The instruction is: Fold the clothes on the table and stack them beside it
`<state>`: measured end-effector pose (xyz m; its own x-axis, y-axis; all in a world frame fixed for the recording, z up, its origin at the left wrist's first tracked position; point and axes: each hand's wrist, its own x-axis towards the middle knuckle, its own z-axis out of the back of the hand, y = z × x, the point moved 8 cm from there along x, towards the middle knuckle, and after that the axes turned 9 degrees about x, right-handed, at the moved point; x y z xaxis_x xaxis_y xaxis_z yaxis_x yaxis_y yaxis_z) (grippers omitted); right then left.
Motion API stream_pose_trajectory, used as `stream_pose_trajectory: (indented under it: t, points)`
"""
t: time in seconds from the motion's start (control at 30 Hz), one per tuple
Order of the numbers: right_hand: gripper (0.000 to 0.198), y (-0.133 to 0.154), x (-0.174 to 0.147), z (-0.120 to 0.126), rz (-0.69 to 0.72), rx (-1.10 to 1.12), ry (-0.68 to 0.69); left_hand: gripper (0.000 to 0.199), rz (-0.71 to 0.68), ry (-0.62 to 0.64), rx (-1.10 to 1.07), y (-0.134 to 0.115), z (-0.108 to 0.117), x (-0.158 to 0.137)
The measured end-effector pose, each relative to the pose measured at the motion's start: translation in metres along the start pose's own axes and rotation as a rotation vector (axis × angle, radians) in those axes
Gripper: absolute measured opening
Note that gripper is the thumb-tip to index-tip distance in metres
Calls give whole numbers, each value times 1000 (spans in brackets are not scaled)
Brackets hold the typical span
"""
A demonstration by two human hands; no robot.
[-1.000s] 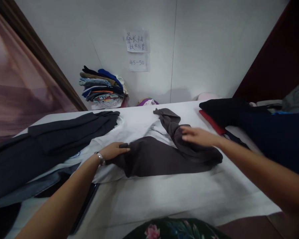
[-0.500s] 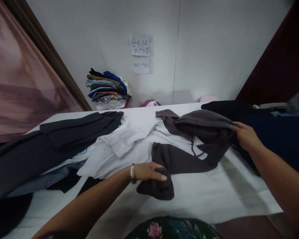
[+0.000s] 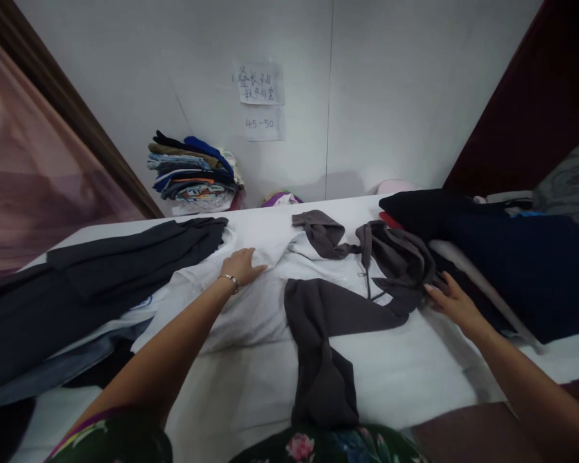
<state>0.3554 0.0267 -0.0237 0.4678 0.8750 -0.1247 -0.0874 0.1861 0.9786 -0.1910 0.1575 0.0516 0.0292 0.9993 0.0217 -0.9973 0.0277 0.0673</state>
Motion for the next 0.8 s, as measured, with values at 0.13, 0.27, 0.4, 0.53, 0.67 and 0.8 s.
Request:
stream_pose_trajectory:
  t: [0.13, 0.27, 0.4, 0.53, 0.67, 0.8]
  points:
    - [90, 13, 8, -21, -109, 67, 84, 57, 15, 106, 126, -3, -25, 13]
    - [70, 21, 31, -36, -59, 12, 50, 35, 69, 92, 140, -1, -21, 27]
    - [60, 12, 48, -38, -4, 103, -3, 39, 129, 21, 112, 13, 5, 42]
    - [60, 12, 44, -40, 50, 204, 23, 38, 298, -78, -65, 42, 31, 59]
    - [63, 16, 30, -51, -43, 241, 101, 39, 348, -62, -116, 55, 36, 81]
    - [60, 59, 25, -54, 162, 91, 95, 37, 231, 0, -149, 43, 36, 97]
